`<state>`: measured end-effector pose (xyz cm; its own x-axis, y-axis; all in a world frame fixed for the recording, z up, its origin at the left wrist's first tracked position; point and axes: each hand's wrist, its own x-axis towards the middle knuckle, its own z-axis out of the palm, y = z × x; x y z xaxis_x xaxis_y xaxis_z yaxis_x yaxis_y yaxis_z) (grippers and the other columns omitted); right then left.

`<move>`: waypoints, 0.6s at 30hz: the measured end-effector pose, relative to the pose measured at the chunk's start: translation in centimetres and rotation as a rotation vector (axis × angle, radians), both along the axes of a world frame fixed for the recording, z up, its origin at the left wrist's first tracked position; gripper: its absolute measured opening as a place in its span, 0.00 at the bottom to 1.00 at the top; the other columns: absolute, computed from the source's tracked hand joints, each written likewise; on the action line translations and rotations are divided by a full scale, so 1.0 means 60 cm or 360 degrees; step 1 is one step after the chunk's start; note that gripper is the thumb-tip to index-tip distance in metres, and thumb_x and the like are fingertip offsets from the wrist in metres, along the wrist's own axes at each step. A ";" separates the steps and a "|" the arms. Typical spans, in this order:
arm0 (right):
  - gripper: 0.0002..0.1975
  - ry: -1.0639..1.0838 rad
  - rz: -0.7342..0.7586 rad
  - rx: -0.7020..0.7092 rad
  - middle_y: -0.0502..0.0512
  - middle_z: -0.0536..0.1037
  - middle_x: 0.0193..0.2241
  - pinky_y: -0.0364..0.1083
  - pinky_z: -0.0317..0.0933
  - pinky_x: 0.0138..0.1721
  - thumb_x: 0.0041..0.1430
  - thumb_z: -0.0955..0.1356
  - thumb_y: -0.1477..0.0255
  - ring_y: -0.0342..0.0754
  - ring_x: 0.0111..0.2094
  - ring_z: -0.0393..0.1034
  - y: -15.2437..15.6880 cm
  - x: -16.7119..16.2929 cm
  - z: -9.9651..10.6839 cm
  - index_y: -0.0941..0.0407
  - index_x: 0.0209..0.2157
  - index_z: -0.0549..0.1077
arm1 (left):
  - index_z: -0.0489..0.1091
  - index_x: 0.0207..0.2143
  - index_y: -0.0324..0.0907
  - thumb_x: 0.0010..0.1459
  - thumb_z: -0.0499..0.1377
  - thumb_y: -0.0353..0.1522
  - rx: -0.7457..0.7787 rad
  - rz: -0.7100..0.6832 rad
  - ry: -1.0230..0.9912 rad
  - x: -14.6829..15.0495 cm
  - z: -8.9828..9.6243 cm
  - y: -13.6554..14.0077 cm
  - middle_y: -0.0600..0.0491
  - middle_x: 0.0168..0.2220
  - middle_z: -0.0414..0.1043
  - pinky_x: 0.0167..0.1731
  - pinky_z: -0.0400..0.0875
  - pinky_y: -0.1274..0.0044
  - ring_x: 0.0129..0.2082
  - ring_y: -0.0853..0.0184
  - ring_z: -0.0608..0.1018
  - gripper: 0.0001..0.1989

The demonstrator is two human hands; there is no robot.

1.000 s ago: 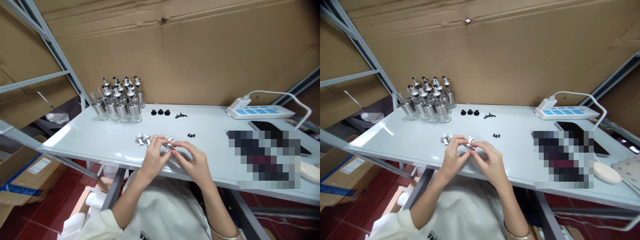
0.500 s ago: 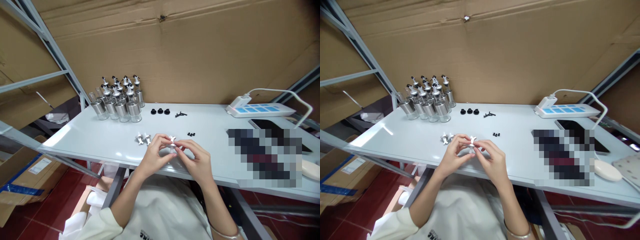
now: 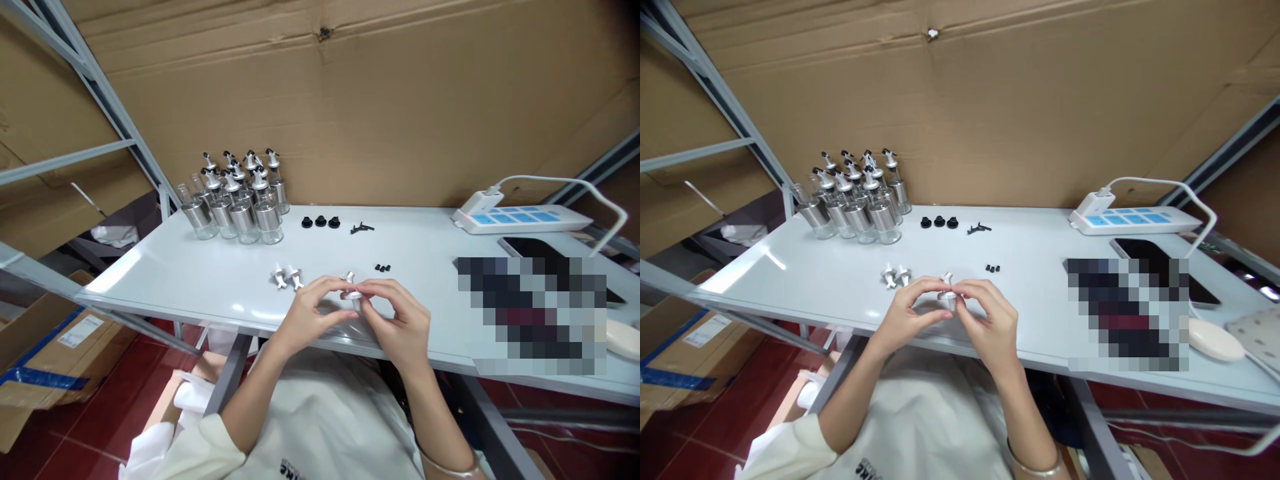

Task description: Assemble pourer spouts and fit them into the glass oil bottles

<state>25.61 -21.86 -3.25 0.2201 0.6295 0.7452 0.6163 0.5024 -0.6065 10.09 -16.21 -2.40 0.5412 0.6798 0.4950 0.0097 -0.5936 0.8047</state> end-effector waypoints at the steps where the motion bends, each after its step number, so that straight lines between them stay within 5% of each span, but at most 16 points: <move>1: 0.08 -0.0017 -0.0001 0.0007 0.54 0.80 0.33 0.49 0.71 0.37 0.59 0.67 0.78 0.48 0.34 0.76 0.000 0.000 0.000 0.51 0.35 0.75 | 0.73 0.45 0.45 0.54 0.66 0.36 -0.0006 0.0020 0.0012 0.000 0.001 -0.001 0.50 0.43 0.77 0.49 0.73 0.70 0.45 0.64 0.78 0.16; 9: 0.08 -0.0102 0.0047 0.0105 0.53 0.80 0.32 0.47 0.70 0.34 0.57 0.68 0.80 0.47 0.32 0.76 0.002 -0.003 0.000 0.52 0.35 0.75 | 0.73 0.45 0.45 0.54 0.66 0.34 -0.0008 0.0038 0.0022 0.001 -0.003 -0.002 0.51 0.43 0.78 0.48 0.74 0.72 0.44 0.65 0.79 0.15; 18: 0.05 -0.0275 0.0008 -0.0021 0.56 0.81 0.34 0.52 0.70 0.40 0.60 0.67 0.71 0.52 0.36 0.76 0.000 0.023 0.013 0.52 0.37 0.76 | 0.73 0.48 0.46 0.59 0.62 0.31 -0.0048 0.0067 0.0121 0.001 0.001 -0.003 0.50 0.46 0.78 0.49 0.75 0.71 0.47 0.64 0.79 0.14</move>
<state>26.96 -21.86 -2.50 0.0860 0.6401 0.7634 0.7094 0.4987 -0.4981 10.17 -16.40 -2.31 0.5469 0.7167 0.4326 0.0959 -0.5670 0.8181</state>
